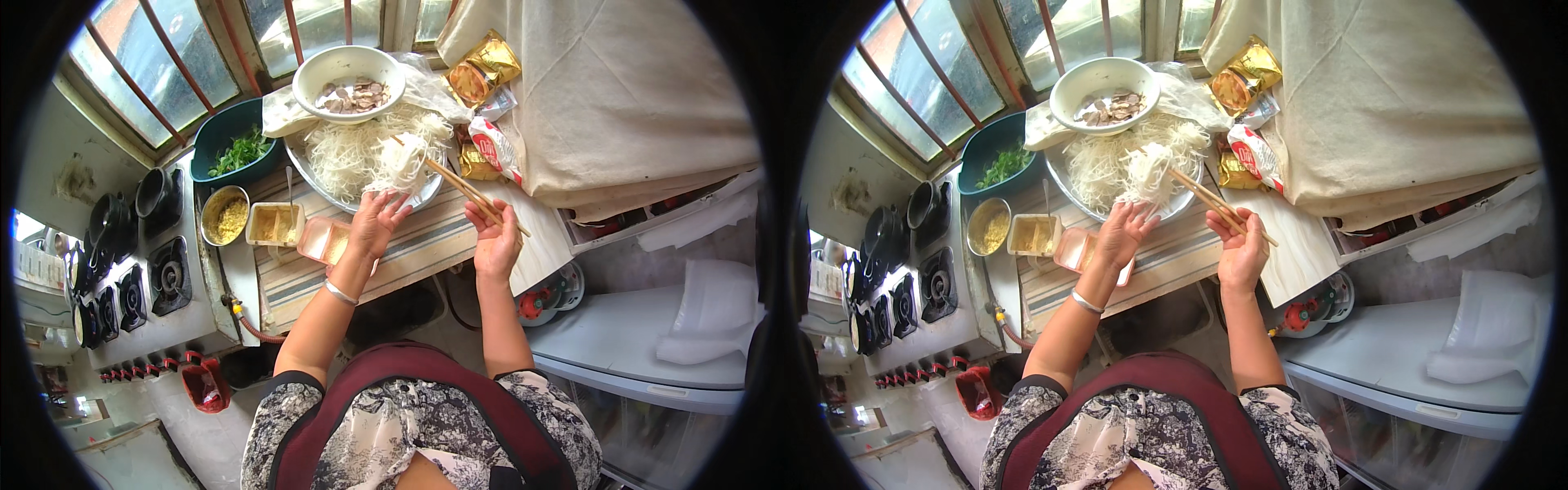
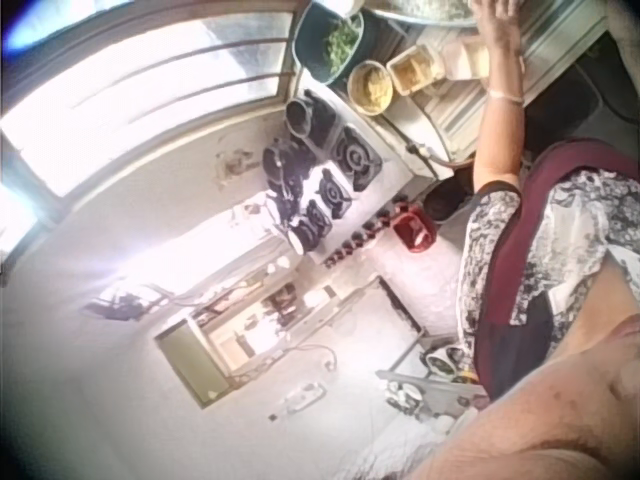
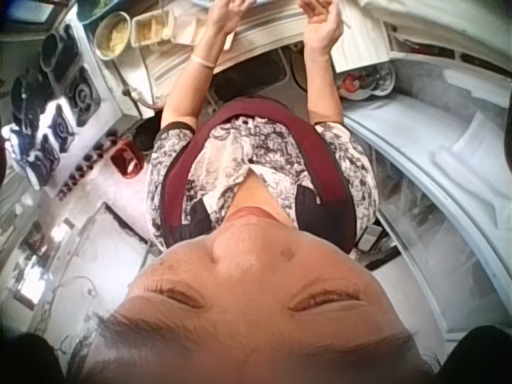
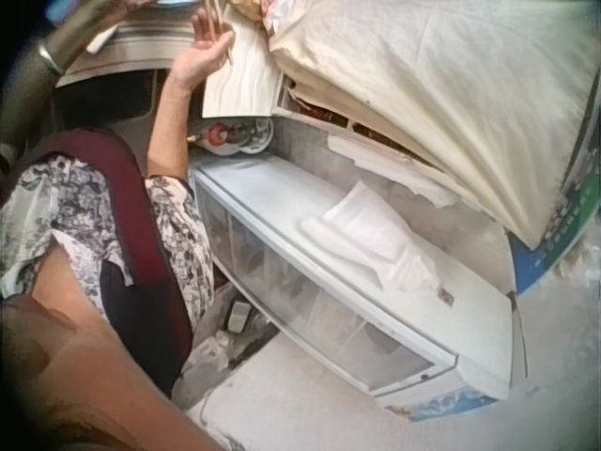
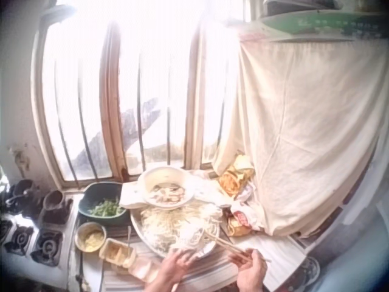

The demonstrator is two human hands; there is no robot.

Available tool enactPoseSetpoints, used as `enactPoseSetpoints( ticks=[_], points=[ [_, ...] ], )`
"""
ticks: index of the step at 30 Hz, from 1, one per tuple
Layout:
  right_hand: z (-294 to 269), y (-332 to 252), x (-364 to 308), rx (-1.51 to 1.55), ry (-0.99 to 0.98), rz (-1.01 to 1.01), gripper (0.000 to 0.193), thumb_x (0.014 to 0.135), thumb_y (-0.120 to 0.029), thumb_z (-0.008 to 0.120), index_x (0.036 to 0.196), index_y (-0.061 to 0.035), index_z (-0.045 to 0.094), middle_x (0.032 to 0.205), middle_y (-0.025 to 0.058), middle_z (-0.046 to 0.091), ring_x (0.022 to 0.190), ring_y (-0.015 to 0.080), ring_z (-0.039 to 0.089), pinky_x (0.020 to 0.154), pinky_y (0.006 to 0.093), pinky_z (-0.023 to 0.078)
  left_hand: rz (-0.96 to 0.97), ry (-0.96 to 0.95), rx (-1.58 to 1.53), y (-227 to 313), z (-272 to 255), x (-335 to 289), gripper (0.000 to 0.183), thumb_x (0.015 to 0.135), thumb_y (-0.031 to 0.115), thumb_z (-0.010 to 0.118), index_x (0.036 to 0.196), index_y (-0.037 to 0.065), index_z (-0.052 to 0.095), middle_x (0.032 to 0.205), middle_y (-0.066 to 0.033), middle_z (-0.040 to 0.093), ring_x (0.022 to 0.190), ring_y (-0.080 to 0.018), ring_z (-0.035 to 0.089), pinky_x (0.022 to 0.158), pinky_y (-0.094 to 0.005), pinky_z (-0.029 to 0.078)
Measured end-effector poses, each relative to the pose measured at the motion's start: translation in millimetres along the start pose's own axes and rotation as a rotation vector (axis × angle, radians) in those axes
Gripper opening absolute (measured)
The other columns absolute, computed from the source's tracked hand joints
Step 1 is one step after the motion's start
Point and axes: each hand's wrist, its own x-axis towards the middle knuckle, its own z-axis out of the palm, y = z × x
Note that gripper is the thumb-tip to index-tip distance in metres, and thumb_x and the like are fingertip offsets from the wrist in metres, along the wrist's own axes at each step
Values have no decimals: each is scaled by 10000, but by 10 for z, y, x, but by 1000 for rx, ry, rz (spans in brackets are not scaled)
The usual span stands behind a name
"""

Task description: The person adds a yellow paste to a pot on the stove, then uses chopsticks to transfer white noodles from a bowl into two boiling pots. They stir the noodles in the pots and ladle broth into a small pot.

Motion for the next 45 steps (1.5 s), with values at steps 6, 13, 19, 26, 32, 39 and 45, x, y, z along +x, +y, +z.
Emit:
enactPoseSetpoints(
  ticks=[6, 13, 19, 26, 32, 39, 45],
  points=[
    [67, 233, 123, -433, -259, -120, 286, 982, -217, 373, 953, 33, 509, 875, 151, 615, 770, 250, 662, 697, 335, 573, 99, 205, -136, 308, -354, 419, 360, 910, 114, 470, 1190, -63, 328, 1163, -219, 431, 1111, -366, 463, 1013, -482, 385],
    [456, 620, 542, -695, -559, -170, 213, 941, -144, 485, 923, 53, 563, 796, 93, 618, 732, 143, 653, 617, 238, 531, 154, 294, 429, 413, -551, 362, 389, 882, 70, 507, 1237, -17, 374, 1213, -168, 445, 1077, -282, 519, 909, -421, 449],
    [622, 704, 689, -663, -603, -47, 229, 930, -166, 516, 879, 49, 578, 798, 71, 608, 704, 129, 647, 594, 228, 520, 583, 403, 1295, 14, -377, 82, 602, 761, 45, 600, 1306, -10, 352, 1241, -189, 397, 1031, -268, 513, 819, -355, 476],
    [516, 350, 721, -634, -603, 16, 210, 910, -156, 556, 891, 48, 598, 804, 55, 619, 677, 137, 648, 583, 222, 529, 495, 127, 2001, -135, -237, 223, 396, 677, 52, 687, 1058, 57, 581, 1235, -245, 389, 1078, -397, 455, 880, -435, 446],
    [255, -209, 631, -622, -474, -83, 269, 943, -207, 497, 855, 35, 578, 704, 97, 622, 624, 174, 653, 543, 249, 541, 432, 122, 2061, -2, -330, 486, 200, 722, 149, 670, 887, 39, 642, 1011, -195, 462, 922, -372, 530, 790, -433, 467],
    [35, -100, 541, -711, -476, 102, 266, 937, -231, 511, 876, 20, 576, 719, 88, 617, 614, 159, 646, 522, 238, 524, 237, 15, 2046, 174, -290, 396, 183, 748, 181, 661, 918, 114, 668, 1008, -195, 494, 915, -365, 549, 789, -420, 475],
    [32, 20, 542, -710, -387, 46, 206, 922, -152, 535, 885, 43, 589, 731, 68, 604, 597, 136, 627, 519, 224, 518, 381, 39, 1936, 261, -258, 191, 215, 755, 165, 651, 969, 147, 662, 1019, -154, 546, 892, -329, 580, 771, -397, 487]
  ],
)
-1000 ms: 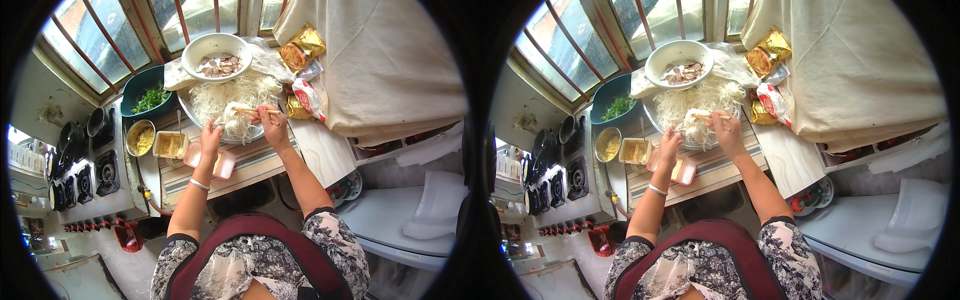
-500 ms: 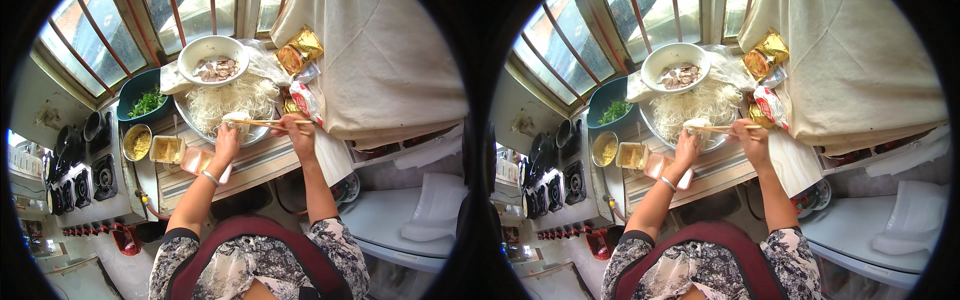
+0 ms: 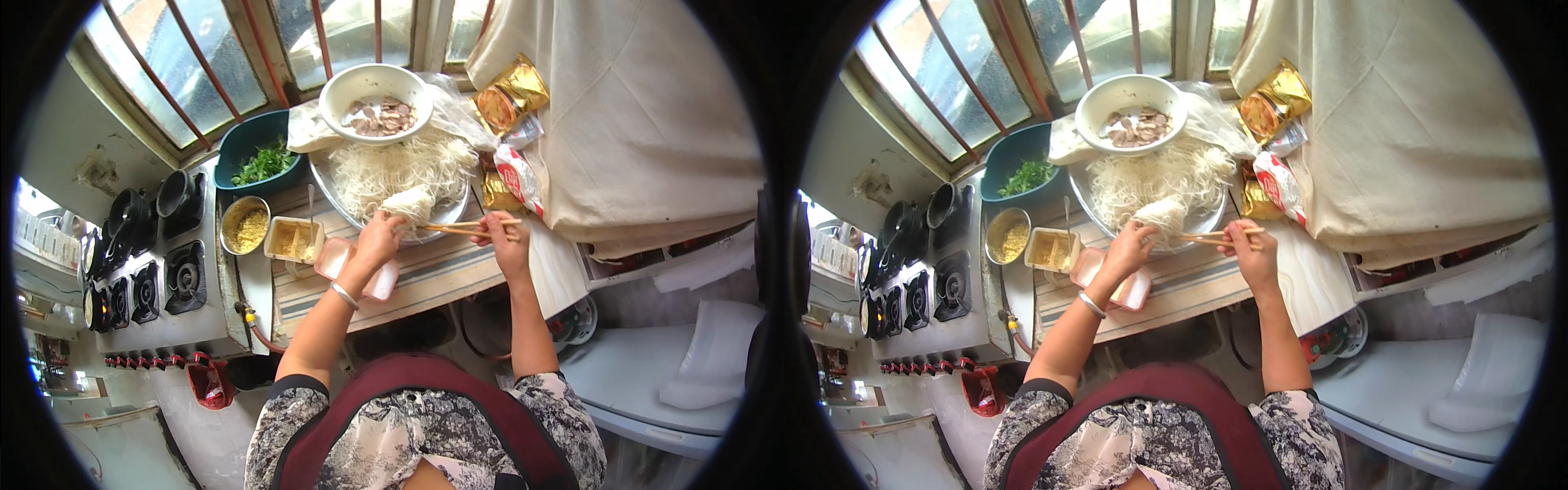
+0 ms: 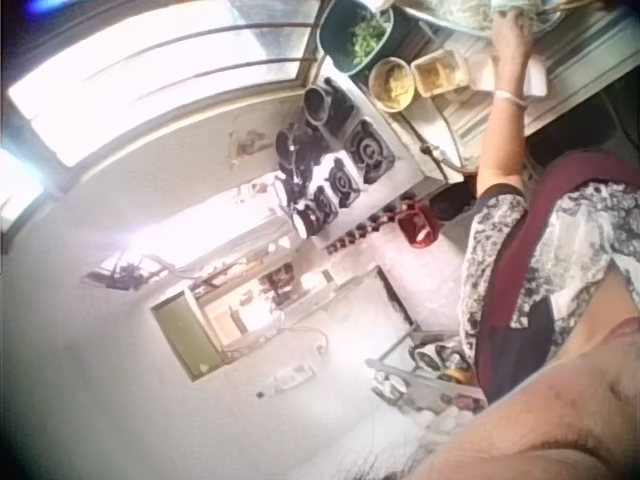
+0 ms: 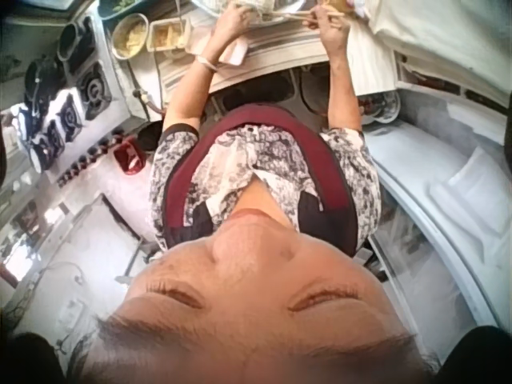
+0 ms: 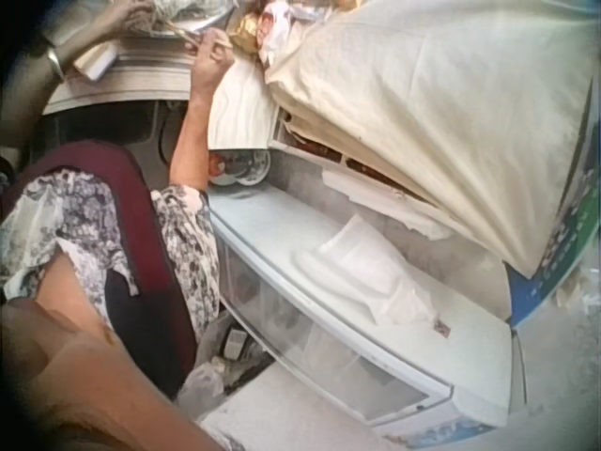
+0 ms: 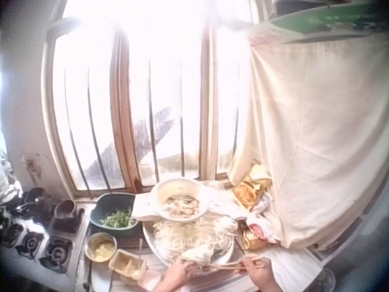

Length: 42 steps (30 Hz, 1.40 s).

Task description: The person adds a yellow paste to a pot on the stove, then uses chopsticks to transfer white noodles from a bowl into two boiling pots. They stir the noodles in the pots and ladle broth into a small pot.

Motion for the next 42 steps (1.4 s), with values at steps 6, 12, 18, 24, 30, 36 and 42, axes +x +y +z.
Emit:
enactPoseSetpoints(
  ticks=[6, 12, 18, 24, 30, 36, 42],
  points=[
    [-37, -327, -106, -18, -23, -83, 190, 928, -136, 520, 875, 37, 581, 723, 74, 609, 603, 139, 628, 530, 223, 504, 4, 85, 48, 67, -152, -136, 205, 790, 149, 626, 988, 97, 623, 986, -152, 542, 855, -338, 591, 729, -411, 495],
    [19, -535, -179, -56, -18, -165, 212, 931, -160, 519, 875, 36, 579, 741, 87, 612, 622, 156, 635, 547, 244, 517, 31, 61, 163, 122, -229, -124, 294, 778, 135, 613, 1062, 71, 571, 871, -167, 570, 746, -356, 605, 642, -419, 499],
    [14, -550, -279, -87, -26, -191, 219, 928, -161, 526, 849, 35, 582, 729, 83, 608, 615, 148, 628, 553, 236, 511, 132, 264, 196, 124, -307, -124, 233, 766, 121, 620, 992, 65, 612, 886, -142, 557, 771, -307, 573, 658, -390, 487],
    [-24, -451, -383, -76, -22, -132, 204, 927, -131, 515, 837, 40, 581, 711, 75, 606, 603, 138, 621, 556, 226, 500, -77, 153, -279, 80, -259, -22, 280, 787, 117, 624, 1055, 36, 612, 964, -123, 547, 841, -238, 570, 728, -319, 481],
    [-105, -425, -524, -104, 28, -87, 202, 928, -114, 494, 820, 35, 576, 737, 84, 586, 608, 150, 615, 560, 238, 492, -378, 115, -1078, 2, -318, 422, 462, 853, 137, 587, 1269, -11, 451, 1194, -149, 506, 1026, -209, 531, 795, -329, 490],
    [-332, -397, -689, -117, 25, -114, 229, 940, -165, 499, 842, 29, 571, 754, 86, 581, 611, 153, 615, 557, 242, 508, -523, 327, -1374, -84, -380, 1210, 511, 822, 71, 616, 1260, 31, 356, 1027, -79, 545, 924, -152, 538, 698, -280, 473],
    [-562, -430, -831, -176, 123, -70, 222, 936, -130, 492, 822, 43, 569, 760, 96, 581, 598, 164, 618, 564, 246, 506, -718, 537, -1580, -126, -373, 1654, 153, 823, 111, 631, 928, 65, 530, 751, -39, 605, 564, -139, 559, 477, -270, 427]
  ],
)
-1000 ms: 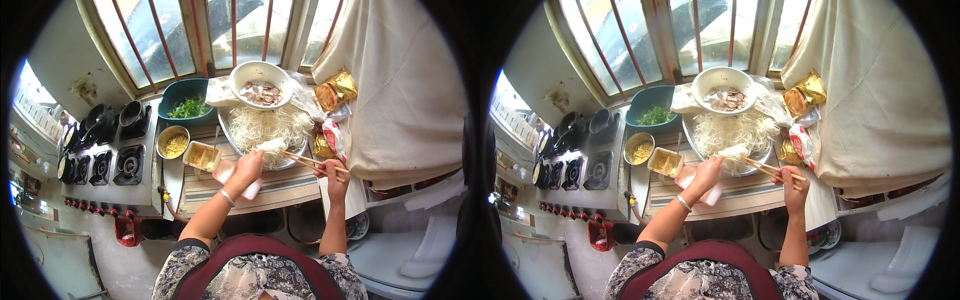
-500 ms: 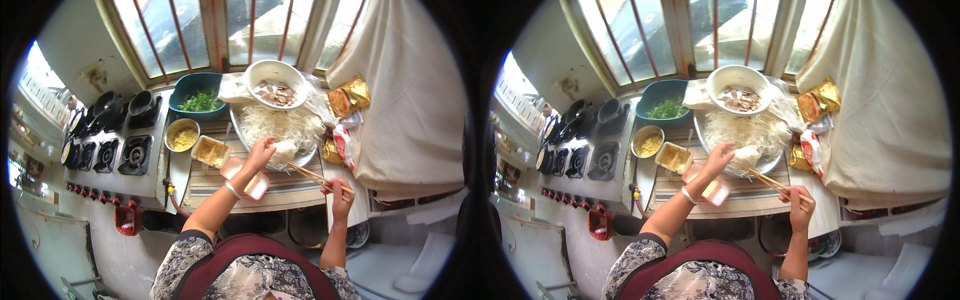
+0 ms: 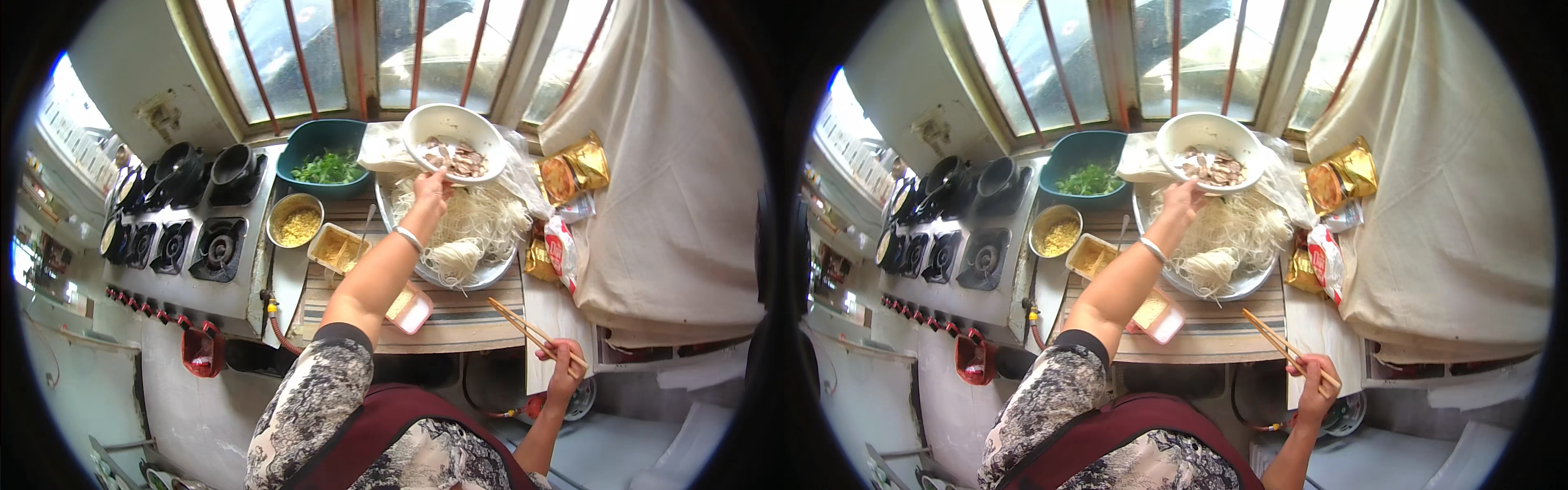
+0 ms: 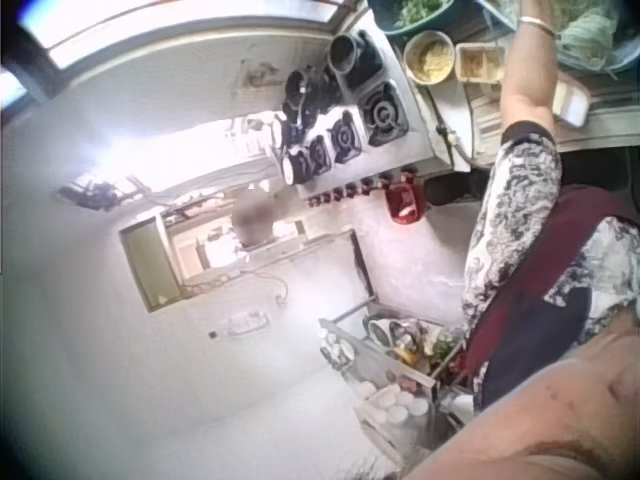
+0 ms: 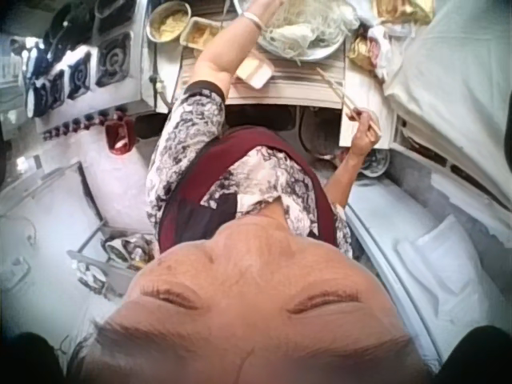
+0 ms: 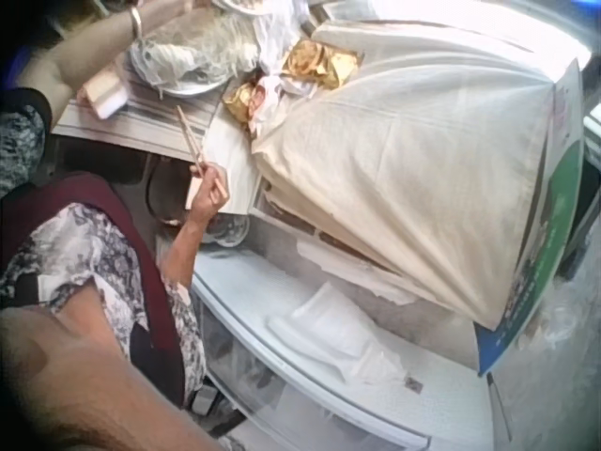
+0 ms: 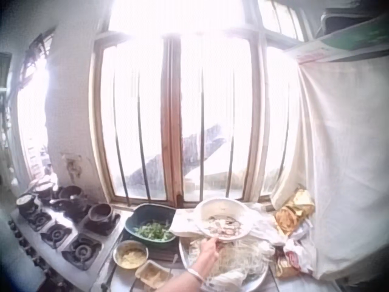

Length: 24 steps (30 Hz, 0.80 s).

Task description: The person adds a yellow paste to a pot on the stove, then uses chopsticks to transfer white noodles from a bowl into two boiling pots. They stir the noodles in the pots and ladle broth into a small pot.

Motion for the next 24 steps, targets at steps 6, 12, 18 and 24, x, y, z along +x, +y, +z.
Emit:
enactPoseSetpoints(
  ticks=[6, 12, 18, 24],
  points=[
    [-88, 6, -9, 18, 29, -72, 238, 946, -160, 476, 848, 39, 562, 792, 110, 582, 590, 179, 620, 558, 258, 513, 86, -146, -122, 223, -15, -544, 164, 845, 119, 570, 974, 56, 491, 825, -64, 584, 762, -194, 603, 615, -364, 495],
    [2, 23, 225, 105, 70, -240, 275, 964, -213, 434, 893, 25, 551, 828, 136, 585, 580, 198, 608, 552, 286, 519, 139, -337, -234, 785, -780, -1545, 221, 838, 62, 544, 1046, 22, 480, 947, -91, 588, 870, -212, 608, 860, -465, 495],
    [588, 112, 495, 354, -31, -198, 320, 964, -303, 424, 977, -9, 551, 818, 124, 628, 604, 209, 615, 535, 282, 497, 210, -167, -55, 1343, -1824, -2594, 337, 822, 67, 574, 1148, 24, 500, 1055, -85, 610, 946, -201, 609, 885, -398, 482],
    [1346, 31, 482, 467, -252, -59, 348, 968, -336, 404, 957, -17, 543, 826, 118, 616, 610, 208, 613, 539, 276, 498, 413, 100, -81, 1493, -2510, -3539, 280, 808, 70, 603, 1076, 23, 536, 985, -74, 608, 901, -182, 604, 838, -370, 504]
  ],
)
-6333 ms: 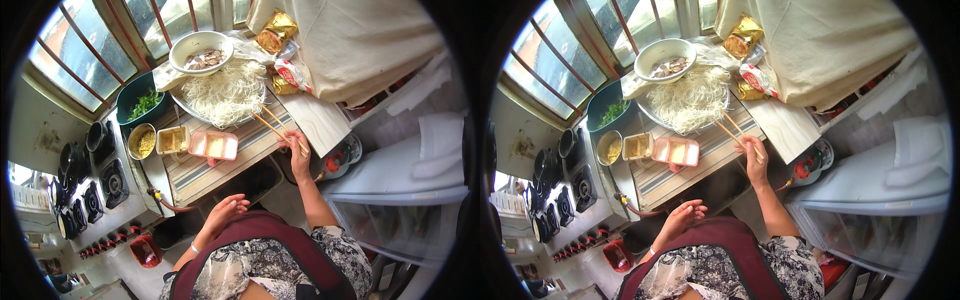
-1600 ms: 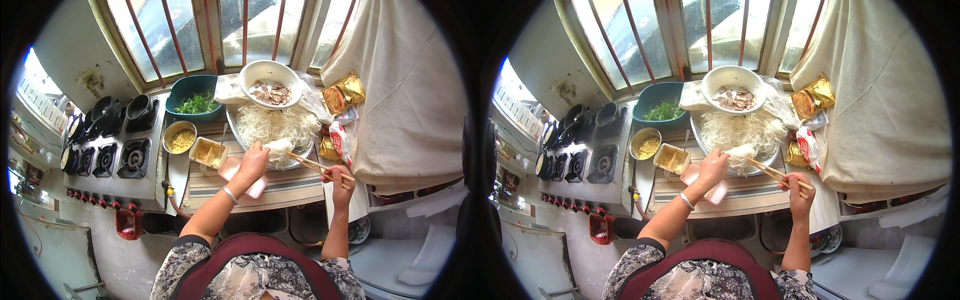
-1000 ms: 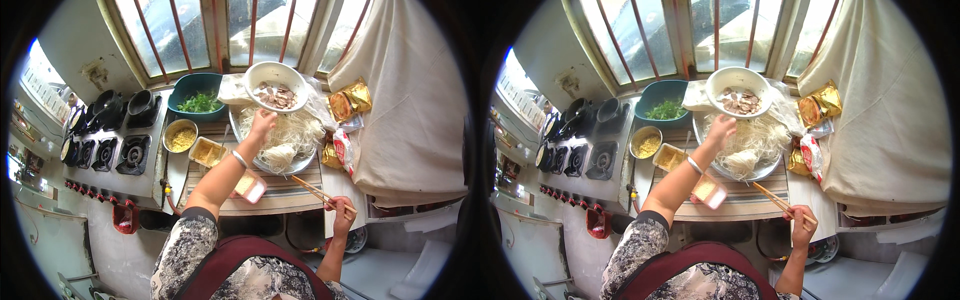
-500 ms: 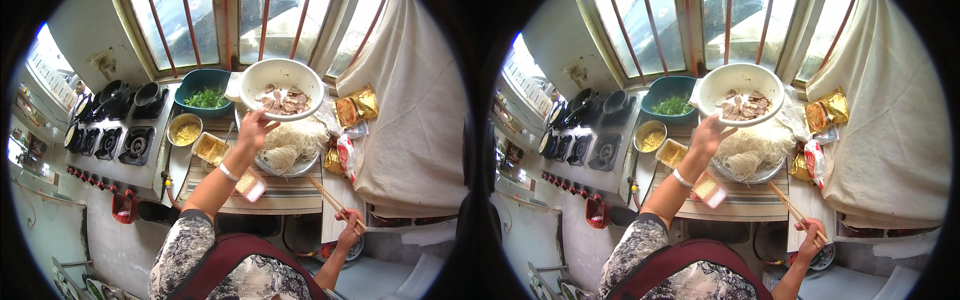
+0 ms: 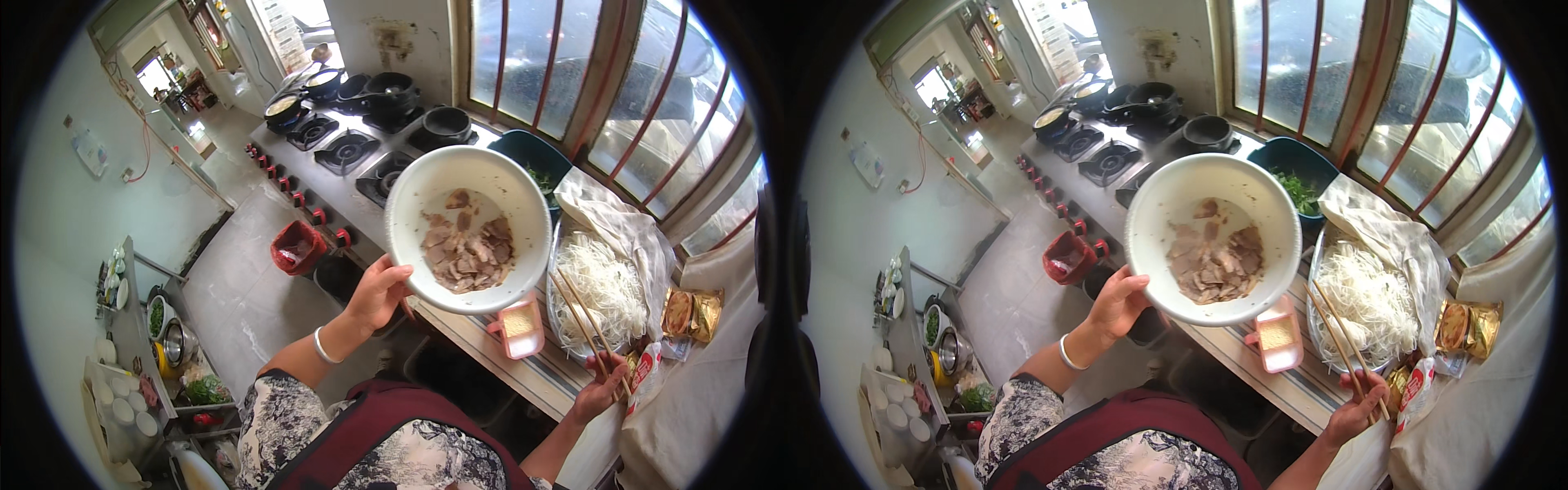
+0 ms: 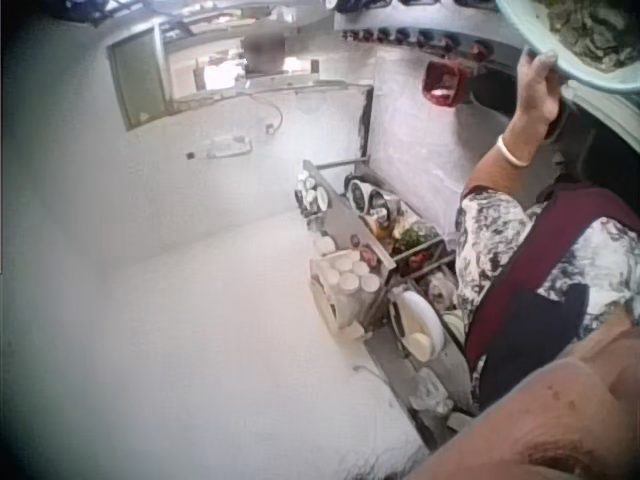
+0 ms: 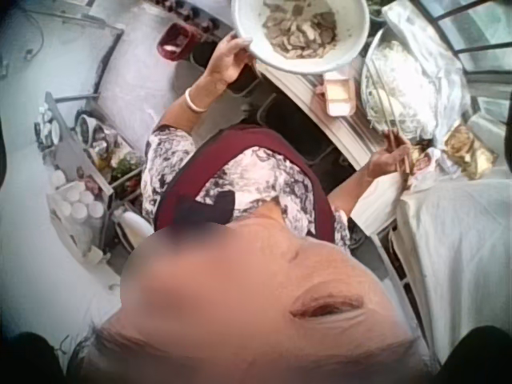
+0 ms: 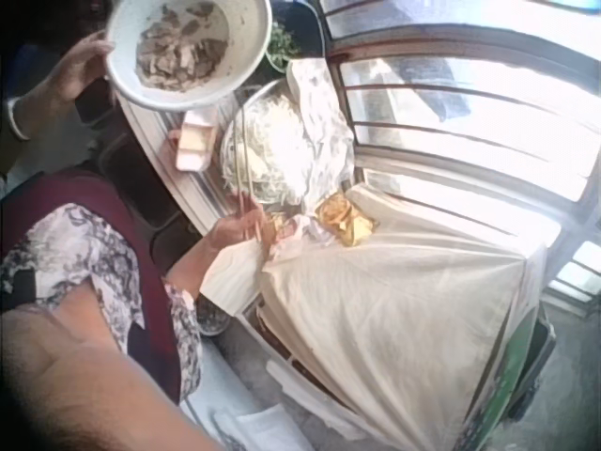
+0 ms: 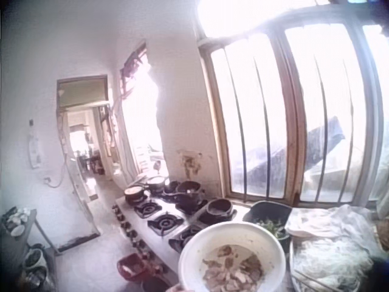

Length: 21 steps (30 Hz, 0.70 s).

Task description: The person adds a yellow paste to a pot on the stove, then uses chopsticks to transfer white noodles from a bowl into two boiling pots. They stir the noodles in the pots and ladle broth into a small pot.

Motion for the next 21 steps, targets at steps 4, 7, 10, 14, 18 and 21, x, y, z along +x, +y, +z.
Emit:
enactPoseSetpoints(
  ticks=[4, 7, 10, 14, 18, 21],
  points=[
    [421, -22, -111, 29, -51, -37, 339, 973, -318, 399, 964, -10, 540, 828, 120, 619, 620, 209, 623, 553, 275, 501, 98, 98, -81, 241, -394, -315, 284, 805, 66, 605, 1080, 39, 539, 985, -76, 615, 897, -190, 612, 836, -380, 505],
    [699, -88, -258, 4, -73, -54, 331, 974, -309, 400, 974, -7, 536, 831, 127, 627, 636, 208, 631, 552, 273, 500, 151, 150, -174, 362, -706, -489, 305, 805, 73, 603, 1101, 45, 535, 1010, -77, 617, 944, -195, 603, 861, -384, 487],
    [1048, -130, -467, -2, -41, -52, 320, 973, -295, 405, 979, -2, 533, 826, 132, 632, 666, 210, 640, 565, 281, 513, 210, 156, -269, 540, -1155, -638, 316, 801, 83, 605, 1106, 43, 530, 1019, -71, 614, 961, -198, 596, 872, -391, 477],
    [1609, -114, -849, -18, -16, -42, 311, 975, -274, 406, 981, 9, 534, 875, 140, 623, 701, 220, 644, 589, 283, 527, 277, 278, -292, 925, -1947, -806, 320, 797, 63, 590, 1111, 31, 537, 1041, -83, 610, 966, -203, 591, 870, -375, 474],
    [2082, -81, -1110, 28, -72, -42, 277, 972, -227, 422, 1011, 24, 532, 884, 151, 617, 750, 217, 644, 609, 282, 536, 273, 272, -232, 1403, -2632, -992, 361, 814, 86, 576, 1166, 25, 522, 1106, -91, 598, 1008, -217, 579, 882, -380, 468],
    [2312, -52, -1070, 61, -84, -36, 251, 973, -196, 420, 1017, 24, 531, 892, 152, 614, 764, 215, 643, 622, 278, 538, 317, 284, -187, 1720, -2969, -1081, 404, 818, 109, 576, 1205, 27, 497, 1179, -102, 562, 1101, -234, 525, 949, -410, 413]
  ],
)
